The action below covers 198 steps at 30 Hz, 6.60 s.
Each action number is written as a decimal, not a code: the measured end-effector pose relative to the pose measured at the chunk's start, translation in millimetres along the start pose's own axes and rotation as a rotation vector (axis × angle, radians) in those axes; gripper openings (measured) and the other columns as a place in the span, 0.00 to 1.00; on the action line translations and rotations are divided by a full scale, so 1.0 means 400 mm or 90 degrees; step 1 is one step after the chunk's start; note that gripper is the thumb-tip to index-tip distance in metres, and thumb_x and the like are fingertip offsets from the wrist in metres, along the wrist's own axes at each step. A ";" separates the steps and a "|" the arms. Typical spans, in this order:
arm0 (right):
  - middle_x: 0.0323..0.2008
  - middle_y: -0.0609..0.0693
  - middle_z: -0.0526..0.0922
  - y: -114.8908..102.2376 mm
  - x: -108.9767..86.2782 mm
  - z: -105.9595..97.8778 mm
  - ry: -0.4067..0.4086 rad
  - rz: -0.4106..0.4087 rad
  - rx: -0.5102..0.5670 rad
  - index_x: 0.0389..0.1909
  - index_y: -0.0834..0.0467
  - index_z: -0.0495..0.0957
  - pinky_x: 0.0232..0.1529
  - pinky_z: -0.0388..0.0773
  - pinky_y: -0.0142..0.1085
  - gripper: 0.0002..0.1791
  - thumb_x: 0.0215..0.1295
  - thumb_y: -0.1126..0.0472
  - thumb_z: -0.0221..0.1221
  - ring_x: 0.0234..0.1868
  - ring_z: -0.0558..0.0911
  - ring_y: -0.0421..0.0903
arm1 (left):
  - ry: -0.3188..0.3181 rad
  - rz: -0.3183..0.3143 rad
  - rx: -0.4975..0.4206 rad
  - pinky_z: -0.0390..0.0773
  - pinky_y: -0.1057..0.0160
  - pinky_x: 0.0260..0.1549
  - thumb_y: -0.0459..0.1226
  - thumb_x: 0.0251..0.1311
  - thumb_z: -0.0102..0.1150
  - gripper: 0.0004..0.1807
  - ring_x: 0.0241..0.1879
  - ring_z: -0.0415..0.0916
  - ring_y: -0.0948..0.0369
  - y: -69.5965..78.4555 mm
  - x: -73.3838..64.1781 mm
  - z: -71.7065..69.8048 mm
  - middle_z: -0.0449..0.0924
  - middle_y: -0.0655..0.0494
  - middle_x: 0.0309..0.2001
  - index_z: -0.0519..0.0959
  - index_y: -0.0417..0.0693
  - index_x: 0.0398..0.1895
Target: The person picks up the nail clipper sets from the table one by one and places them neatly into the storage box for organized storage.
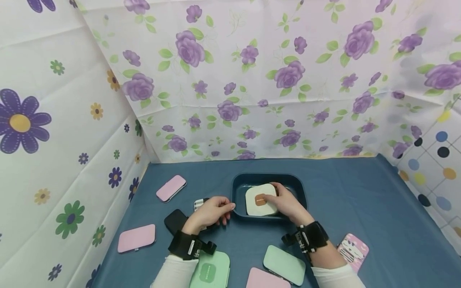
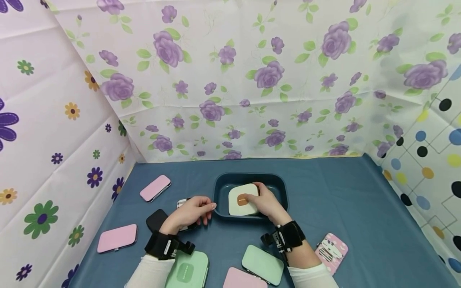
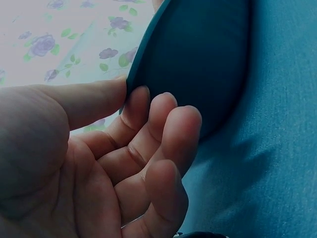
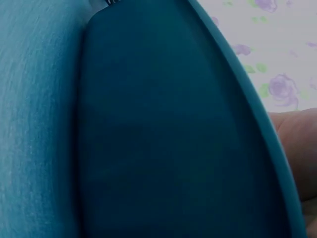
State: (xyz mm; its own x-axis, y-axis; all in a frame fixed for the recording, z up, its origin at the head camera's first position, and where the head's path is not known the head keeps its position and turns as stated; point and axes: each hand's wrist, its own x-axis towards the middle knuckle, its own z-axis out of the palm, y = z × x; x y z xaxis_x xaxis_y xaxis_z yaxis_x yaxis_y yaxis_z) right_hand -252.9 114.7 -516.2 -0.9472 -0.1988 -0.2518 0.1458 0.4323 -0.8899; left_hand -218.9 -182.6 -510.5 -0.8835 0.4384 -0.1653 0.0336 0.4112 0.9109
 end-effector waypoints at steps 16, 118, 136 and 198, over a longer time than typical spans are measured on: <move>0.54 0.56 0.83 -0.007 0.001 0.021 -0.003 -0.014 -0.127 0.76 0.61 0.68 0.48 0.79 0.47 0.41 0.74 0.39 0.66 0.48 0.82 0.50 | 0.001 0.003 0.011 0.77 0.57 0.24 0.44 0.83 0.55 0.21 0.26 0.82 0.48 0.008 -0.001 -0.002 0.81 0.49 0.28 0.81 0.32 0.40; 0.51 0.57 0.87 0.034 -0.124 -0.164 0.269 -0.144 -0.228 0.67 0.56 0.81 0.49 0.81 0.55 0.26 0.83 0.42 0.57 0.51 0.85 0.56 | 0.016 -0.007 0.030 0.74 0.59 0.23 0.45 0.83 0.55 0.20 0.25 0.80 0.54 0.015 -0.005 0.004 0.81 0.46 0.29 0.81 0.35 0.41; 0.35 0.53 0.82 0.106 -0.155 -0.282 -0.088 -0.029 -0.192 0.40 0.58 0.81 0.37 0.72 0.45 0.24 0.82 0.40 0.57 0.34 0.78 0.52 | 0.010 -0.007 0.027 0.74 0.58 0.23 0.46 0.82 0.56 0.20 0.25 0.80 0.54 0.002 0.004 0.004 0.81 0.47 0.28 0.80 0.35 0.41; 0.32 0.53 0.84 0.135 -0.124 -0.284 -0.120 -0.005 -0.066 0.32 0.60 0.78 0.38 0.74 0.43 0.24 0.81 0.44 0.59 0.35 0.79 0.53 | -0.129 0.027 0.280 0.76 0.46 0.64 0.50 0.49 0.87 0.45 0.62 0.75 0.44 0.029 -0.281 -0.036 0.75 0.49 0.65 0.77 0.42 0.67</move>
State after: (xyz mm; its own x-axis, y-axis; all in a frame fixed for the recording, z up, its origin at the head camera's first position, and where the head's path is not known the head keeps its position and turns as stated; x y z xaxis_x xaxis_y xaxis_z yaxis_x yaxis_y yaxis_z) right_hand -230.6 247.8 -508.6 -0.8767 -0.3594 -0.3198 0.0986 0.5164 -0.8506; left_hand -125.9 -238.6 -476.0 -0.7696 0.5913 -0.2410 0.3008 0.6687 0.6800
